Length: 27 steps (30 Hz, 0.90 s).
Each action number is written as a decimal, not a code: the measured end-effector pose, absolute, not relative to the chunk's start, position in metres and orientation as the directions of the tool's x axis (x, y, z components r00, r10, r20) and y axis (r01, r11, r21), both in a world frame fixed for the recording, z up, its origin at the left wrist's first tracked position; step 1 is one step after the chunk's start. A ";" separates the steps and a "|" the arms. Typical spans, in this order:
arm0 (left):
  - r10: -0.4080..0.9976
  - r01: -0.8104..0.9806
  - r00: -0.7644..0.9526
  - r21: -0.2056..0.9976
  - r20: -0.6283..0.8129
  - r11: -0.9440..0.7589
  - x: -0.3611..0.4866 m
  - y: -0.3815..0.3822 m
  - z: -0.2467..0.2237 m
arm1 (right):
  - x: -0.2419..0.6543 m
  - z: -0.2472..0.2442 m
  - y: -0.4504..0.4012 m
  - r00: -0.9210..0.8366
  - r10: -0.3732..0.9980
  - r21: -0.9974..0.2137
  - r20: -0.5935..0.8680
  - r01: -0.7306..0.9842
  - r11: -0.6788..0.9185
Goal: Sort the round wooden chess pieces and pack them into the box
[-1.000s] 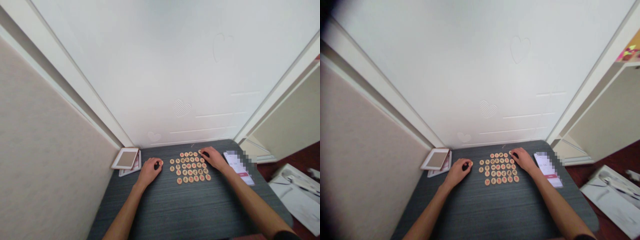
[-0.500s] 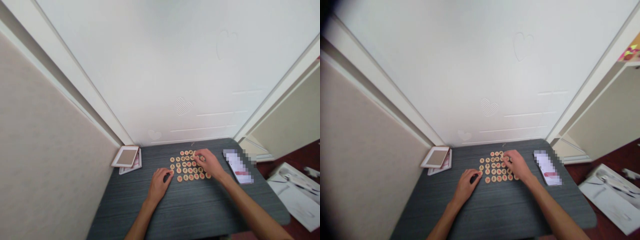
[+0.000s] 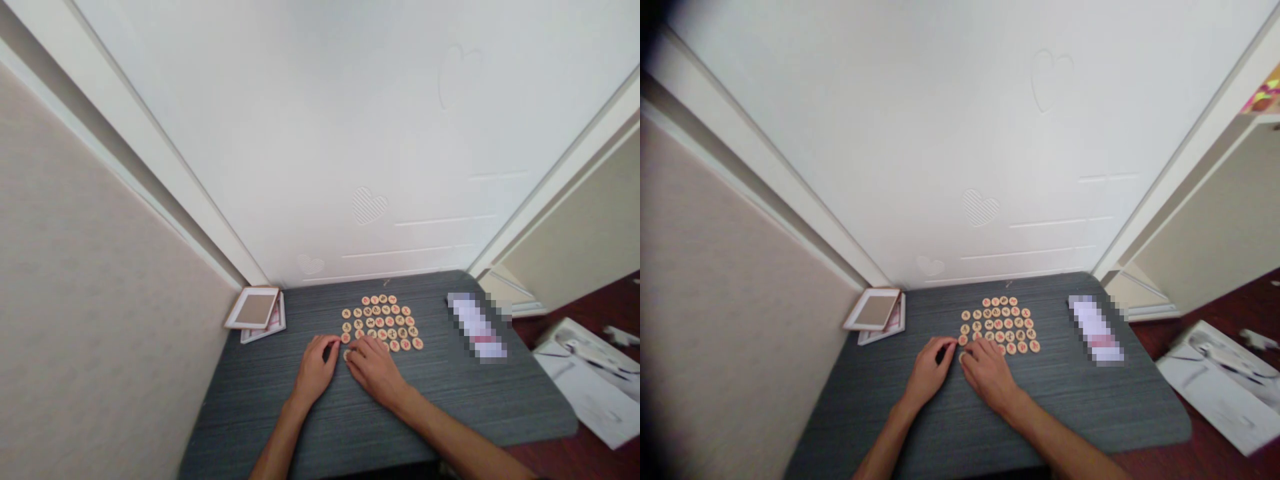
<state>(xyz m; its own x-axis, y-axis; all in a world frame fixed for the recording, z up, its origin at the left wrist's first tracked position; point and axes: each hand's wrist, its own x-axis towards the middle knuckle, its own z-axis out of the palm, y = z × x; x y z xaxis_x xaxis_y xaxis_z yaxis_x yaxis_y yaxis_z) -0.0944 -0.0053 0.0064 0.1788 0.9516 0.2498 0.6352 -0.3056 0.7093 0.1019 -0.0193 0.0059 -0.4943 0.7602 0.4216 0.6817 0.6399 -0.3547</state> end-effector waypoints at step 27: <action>0.924 0.625 0.312 0.684 0.221 -0.375 -0.095 -0.011 0.017 | 0.235 0.024 0.126 -0.366 0.923 -0.469 0.121 0.798 0.378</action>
